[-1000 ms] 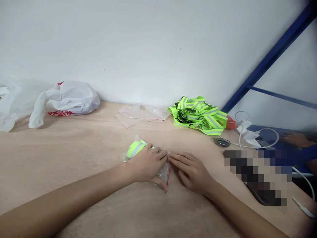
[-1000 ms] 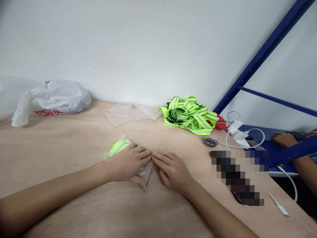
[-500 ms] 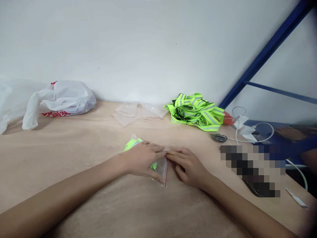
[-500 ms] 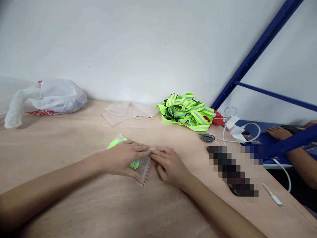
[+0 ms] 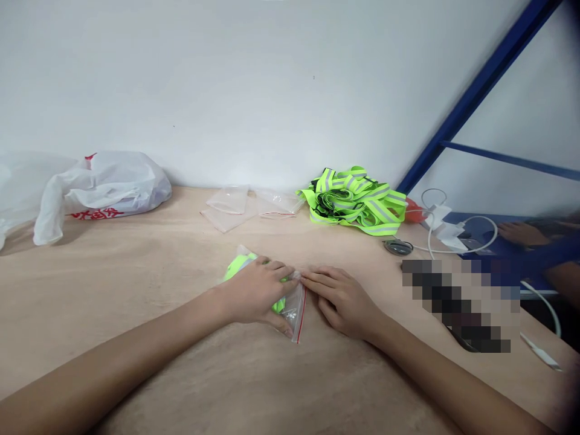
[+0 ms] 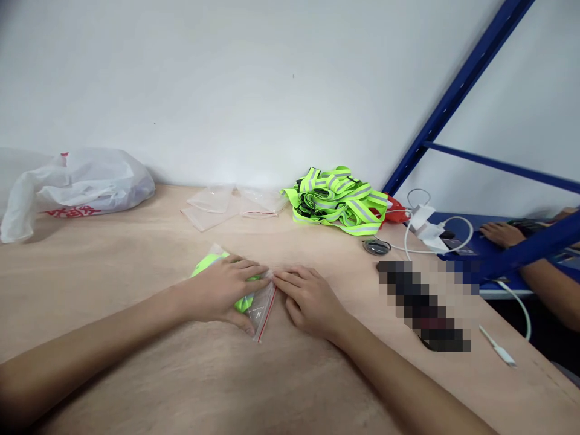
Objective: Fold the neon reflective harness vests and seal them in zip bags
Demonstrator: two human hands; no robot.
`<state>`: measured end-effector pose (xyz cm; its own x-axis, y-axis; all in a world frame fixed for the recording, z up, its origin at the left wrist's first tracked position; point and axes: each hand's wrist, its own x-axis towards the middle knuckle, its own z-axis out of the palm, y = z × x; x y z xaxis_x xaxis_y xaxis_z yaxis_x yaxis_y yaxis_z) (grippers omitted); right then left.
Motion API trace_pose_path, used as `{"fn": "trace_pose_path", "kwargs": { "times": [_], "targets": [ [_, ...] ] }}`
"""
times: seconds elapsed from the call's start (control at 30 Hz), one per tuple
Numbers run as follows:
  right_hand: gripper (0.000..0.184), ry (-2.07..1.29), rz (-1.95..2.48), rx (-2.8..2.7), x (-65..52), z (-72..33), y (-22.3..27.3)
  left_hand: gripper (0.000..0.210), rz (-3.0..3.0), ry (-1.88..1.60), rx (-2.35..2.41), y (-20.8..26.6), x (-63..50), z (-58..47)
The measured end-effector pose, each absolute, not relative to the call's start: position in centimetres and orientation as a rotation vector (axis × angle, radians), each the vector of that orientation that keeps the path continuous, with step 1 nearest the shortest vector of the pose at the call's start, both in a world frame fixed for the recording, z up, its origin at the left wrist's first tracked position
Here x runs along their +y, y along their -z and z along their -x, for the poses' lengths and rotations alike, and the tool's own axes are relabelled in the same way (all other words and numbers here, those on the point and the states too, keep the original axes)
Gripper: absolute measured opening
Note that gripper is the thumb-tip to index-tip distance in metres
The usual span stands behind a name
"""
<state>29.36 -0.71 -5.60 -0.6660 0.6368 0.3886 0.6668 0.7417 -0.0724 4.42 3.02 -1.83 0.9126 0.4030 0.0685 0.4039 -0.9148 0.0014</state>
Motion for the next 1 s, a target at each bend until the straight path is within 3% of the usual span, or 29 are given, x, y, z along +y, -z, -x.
{"fn": "trace_pose_path", "kwargs": {
  "times": [0.27, 1.0],
  "targets": [
    [0.045, 0.174, 1.004, -2.520, -0.77, -29.35, 5.79, 0.071, 3.055, 0.218, -0.536, 2.33, 3.25, -4.27],
    [0.045, 0.172, 1.009, -2.497, -0.78, -29.29, 5.86, 0.077, 3.064, 0.203, -0.556, 2.30, 3.36, -4.32]
  ]
}}
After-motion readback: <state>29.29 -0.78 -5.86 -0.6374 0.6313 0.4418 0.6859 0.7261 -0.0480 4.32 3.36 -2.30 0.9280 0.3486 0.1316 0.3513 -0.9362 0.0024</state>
